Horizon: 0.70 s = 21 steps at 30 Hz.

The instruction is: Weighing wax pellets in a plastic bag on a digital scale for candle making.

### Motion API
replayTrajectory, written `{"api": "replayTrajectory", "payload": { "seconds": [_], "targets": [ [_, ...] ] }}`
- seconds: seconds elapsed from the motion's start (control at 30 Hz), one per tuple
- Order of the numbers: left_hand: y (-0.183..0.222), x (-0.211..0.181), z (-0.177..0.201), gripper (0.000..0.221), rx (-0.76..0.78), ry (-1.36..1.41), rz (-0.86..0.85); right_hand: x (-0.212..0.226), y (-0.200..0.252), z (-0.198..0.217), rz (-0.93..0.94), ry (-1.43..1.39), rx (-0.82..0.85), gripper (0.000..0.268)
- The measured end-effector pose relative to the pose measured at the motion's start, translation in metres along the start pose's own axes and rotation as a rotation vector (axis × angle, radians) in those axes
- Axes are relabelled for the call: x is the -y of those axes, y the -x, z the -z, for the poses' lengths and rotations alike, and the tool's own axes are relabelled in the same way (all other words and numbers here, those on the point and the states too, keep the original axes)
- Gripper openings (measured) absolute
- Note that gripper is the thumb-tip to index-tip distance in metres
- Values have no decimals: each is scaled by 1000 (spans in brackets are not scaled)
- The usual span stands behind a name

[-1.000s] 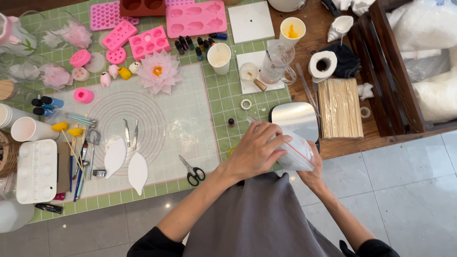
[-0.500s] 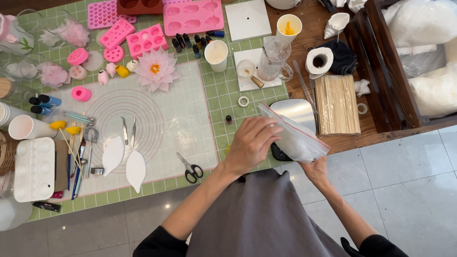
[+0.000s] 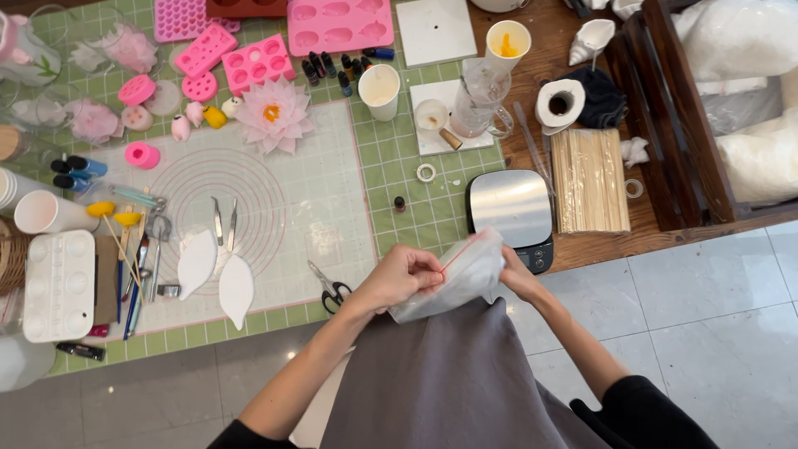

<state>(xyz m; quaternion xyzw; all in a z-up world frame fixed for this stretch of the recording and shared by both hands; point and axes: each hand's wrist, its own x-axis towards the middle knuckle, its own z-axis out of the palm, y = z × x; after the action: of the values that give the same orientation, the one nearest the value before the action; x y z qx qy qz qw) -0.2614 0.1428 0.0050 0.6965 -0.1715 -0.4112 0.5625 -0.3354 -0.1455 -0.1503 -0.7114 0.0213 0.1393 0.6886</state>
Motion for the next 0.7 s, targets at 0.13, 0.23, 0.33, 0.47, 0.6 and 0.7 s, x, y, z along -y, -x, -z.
{"api": "replayTrajectory", "payload": {
  "seconds": [0.13,0.23,0.33,0.47,0.6,0.7],
  "targets": [
    [-16,41,-22,6,-17,482,24,47,-10,-17,-48,-62,-55,74],
    [-36,53,-40,9,17,919,7,74,-2,-15,-21,326,-211,58],
    [-54,58,-55,8,-49,1120,-60,104,13,-17,20,47,-348,19],
    [-59,35,-72,10,-96,1030,-49,138,20,-31,8,183,-189,34],
    [-70,27,-75,12,-143,758,-157,152,11,-24,-16,-11,-129,28],
    [-69,12,-65,12,-82,723,-156,158,10,-10,14,-21,-108,23]
  ]
}}
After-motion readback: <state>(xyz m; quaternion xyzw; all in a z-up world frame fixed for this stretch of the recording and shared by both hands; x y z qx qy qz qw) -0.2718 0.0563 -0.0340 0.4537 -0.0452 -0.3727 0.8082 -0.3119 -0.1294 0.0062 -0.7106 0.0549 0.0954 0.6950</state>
